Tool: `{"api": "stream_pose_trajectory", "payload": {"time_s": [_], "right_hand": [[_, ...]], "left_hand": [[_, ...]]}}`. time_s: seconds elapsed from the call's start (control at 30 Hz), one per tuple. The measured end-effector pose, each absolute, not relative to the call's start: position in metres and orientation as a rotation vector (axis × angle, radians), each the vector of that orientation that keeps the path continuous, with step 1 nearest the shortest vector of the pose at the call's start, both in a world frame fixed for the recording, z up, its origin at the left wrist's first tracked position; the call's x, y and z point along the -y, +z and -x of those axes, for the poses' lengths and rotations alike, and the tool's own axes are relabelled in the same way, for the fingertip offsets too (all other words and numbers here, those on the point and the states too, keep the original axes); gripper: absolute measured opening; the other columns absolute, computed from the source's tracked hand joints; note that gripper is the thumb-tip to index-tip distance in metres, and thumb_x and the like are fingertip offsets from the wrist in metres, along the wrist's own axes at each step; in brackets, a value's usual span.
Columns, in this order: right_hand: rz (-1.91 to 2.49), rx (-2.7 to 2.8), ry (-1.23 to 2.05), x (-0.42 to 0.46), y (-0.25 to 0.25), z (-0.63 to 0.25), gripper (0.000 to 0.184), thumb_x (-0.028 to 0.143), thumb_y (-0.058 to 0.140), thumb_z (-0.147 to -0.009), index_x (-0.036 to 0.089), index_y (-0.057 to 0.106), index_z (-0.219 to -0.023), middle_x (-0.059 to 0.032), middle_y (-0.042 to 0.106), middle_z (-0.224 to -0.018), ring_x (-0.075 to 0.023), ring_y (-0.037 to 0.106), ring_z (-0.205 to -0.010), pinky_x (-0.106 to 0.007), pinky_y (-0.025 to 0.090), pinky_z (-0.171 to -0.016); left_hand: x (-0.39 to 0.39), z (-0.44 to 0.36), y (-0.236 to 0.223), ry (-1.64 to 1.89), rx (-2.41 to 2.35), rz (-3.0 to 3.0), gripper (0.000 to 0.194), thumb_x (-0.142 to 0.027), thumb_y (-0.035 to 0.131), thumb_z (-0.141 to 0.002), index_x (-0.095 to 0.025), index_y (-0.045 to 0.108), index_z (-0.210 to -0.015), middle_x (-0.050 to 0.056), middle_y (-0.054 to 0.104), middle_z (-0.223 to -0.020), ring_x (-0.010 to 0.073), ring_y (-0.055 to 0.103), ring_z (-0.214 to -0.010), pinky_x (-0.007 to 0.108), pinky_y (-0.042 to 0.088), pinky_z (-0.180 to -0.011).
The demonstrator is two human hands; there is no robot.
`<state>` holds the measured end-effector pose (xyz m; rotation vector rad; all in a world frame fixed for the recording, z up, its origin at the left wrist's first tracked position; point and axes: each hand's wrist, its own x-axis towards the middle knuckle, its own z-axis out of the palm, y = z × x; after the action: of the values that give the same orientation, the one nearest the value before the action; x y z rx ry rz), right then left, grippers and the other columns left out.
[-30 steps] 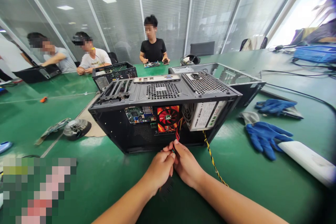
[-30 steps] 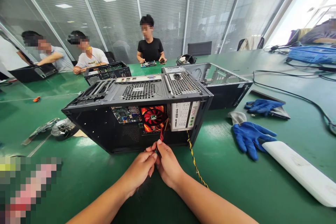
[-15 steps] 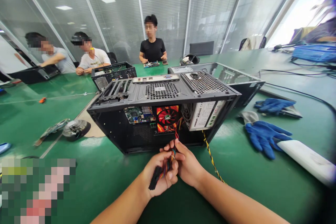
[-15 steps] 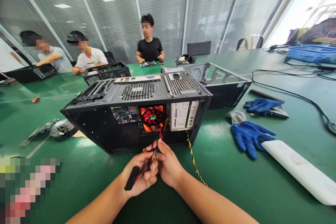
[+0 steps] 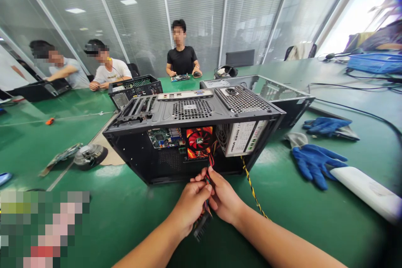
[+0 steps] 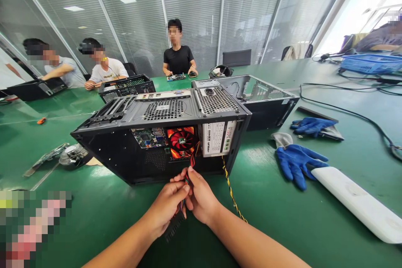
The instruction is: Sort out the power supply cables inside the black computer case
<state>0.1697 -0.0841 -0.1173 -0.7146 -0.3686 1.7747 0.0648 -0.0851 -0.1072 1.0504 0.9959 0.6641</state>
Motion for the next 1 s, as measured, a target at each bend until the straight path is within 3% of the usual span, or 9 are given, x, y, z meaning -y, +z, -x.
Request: {"api": "stream_pose_trajectory", "payload": {"time_s": [0.17,0.37,0.47,0.63,0.73,0.83,0.9,1.0], "right_hand": [[0.725,0.357,1.802,0.085,-0.117,-0.172,0.028,0.046,0.066,-0.078,0.020,0.058,-0.082,-0.0011,0.067,-0.073,-0.0086,0.051,-0.042,-0.018,0.025,-0.027],[0.634,0.260,1.822,0.085,-0.118,-0.172,0.027,0.045,0.069,-0.076,0.021,0.056,-0.075,0.0043,0.055,-0.054,-0.0153,0.063,-0.067,-0.023,0.049,-0.057],[0.627,0.226,1.836,0.085,-0.115,-0.171,0.026,0.044,0.070,-0.075,0.022,0.056,-0.074,0.0042,0.056,-0.057,-0.0172,0.065,-0.076,-0.027,0.051,-0.068],[0.606,0.226,1.838,0.085,-0.112,-0.172,0.025,0.040,0.073,-0.073,0.021,0.056,-0.071,0.0011,0.063,-0.065,-0.0186,0.067,-0.084,-0.029,0.053,-0.073],[0.651,0.243,1.885,0.085,-0.115,-0.175,0.025,0.043,0.069,-0.076,0.020,0.058,-0.076,-0.0003,0.067,-0.073,-0.0111,0.062,-0.057,-0.022,0.051,-0.052],[0.721,0.274,1.969,0.084,-0.119,-0.177,0.028,0.049,0.062,-0.080,0.021,0.058,-0.083,-0.0017,0.070,-0.078,-0.0038,0.043,-0.033,-0.016,0.031,-0.029],[0.687,0.264,1.943,0.084,-0.120,-0.176,0.027,0.048,0.063,-0.080,0.021,0.058,-0.082,-0.0014,0.069,-0.077,-0.0087,0.057,-0.047,-0.017,0.039,-0.035],[0.623,0.253,1.875,0.084,-0.118,-0.174,0.023,0.042,0.067,-0.078,0.020,0.058,-0.078,-0.0008,0.067,-0.072,-0.0170,0.067,-0.079,-0.024,0.053,-0.060]], "left_hand": [[0.086,-0.063,-0.105,0.609,-0.896,-0.805,0.030,-0.043,0.061,-0.080,-0.013,0.057,-0.078,0.002,0.062,-0.054,0.0086,0.047,-0.033,0.019,0.030,-0.035],[0.085,-0.056,-0.098,0.546,-0.628,-0.323,0.019,-0.029,0.055,-0.085,-0.011,0.061,-0.084,-0.002,0.057,-0.056,0.0027,0.042,-0.030,0.015,0.023,-0.034],[0.084,-0.053,-0.099,0.528,-0.547,-0.254,0.018,-0.024,0.053,-0.086,-0.009,0.062,-0.086,-0.002,0.057,-0.057,0.0031,0.043,-0.031,0.015,0.026,-0.034],[0.084,-0.056,-0.104,0.551,-0.687,-0.381,0.016,-0.026,0.062,-0.084,-0.012,0.061,-0.091,0.002,0.066,-0.066,0.0069,0.056,-0.043,0.016,0.039,-0.042],[0.086,-0.061,-0.105,0.562,-0.763,-0.467,0.019,-0.029,0.067,-0.080,-0.013,0.058,-0.088,0.004,0.069,-0.069,0.0116,0.062,-0.049,0.018,0.044,-0.044],[0.087,-0.065,-0.105,0.606,-0.777,-0.508,0.022,-0.029,0.070,-0.077,-0.013,0.056,-0.081,0.004,0.069,-0.066,0.0129,0.063,-0.050,0.019,0.046,-0.045],[0.086,-0.066,-0.105,0.607,-0.773,-0.499,0.022,-0.028,0.071,-0.076,-0.013,0.056,-0.081,0.004,0.068,-0.066,0.0126,0.063,-0.048,0.019,0.046,-0.044],[0.085,-0.063,-0.102,0.576,-0.769,-0.455,0.019,-0.027,0.069,-0.078,-0.013,0.058,-0.084,0.002,0.067,-0.067,0.0120,0.063,-0.046,0.017,0.044,-0.040]]}}
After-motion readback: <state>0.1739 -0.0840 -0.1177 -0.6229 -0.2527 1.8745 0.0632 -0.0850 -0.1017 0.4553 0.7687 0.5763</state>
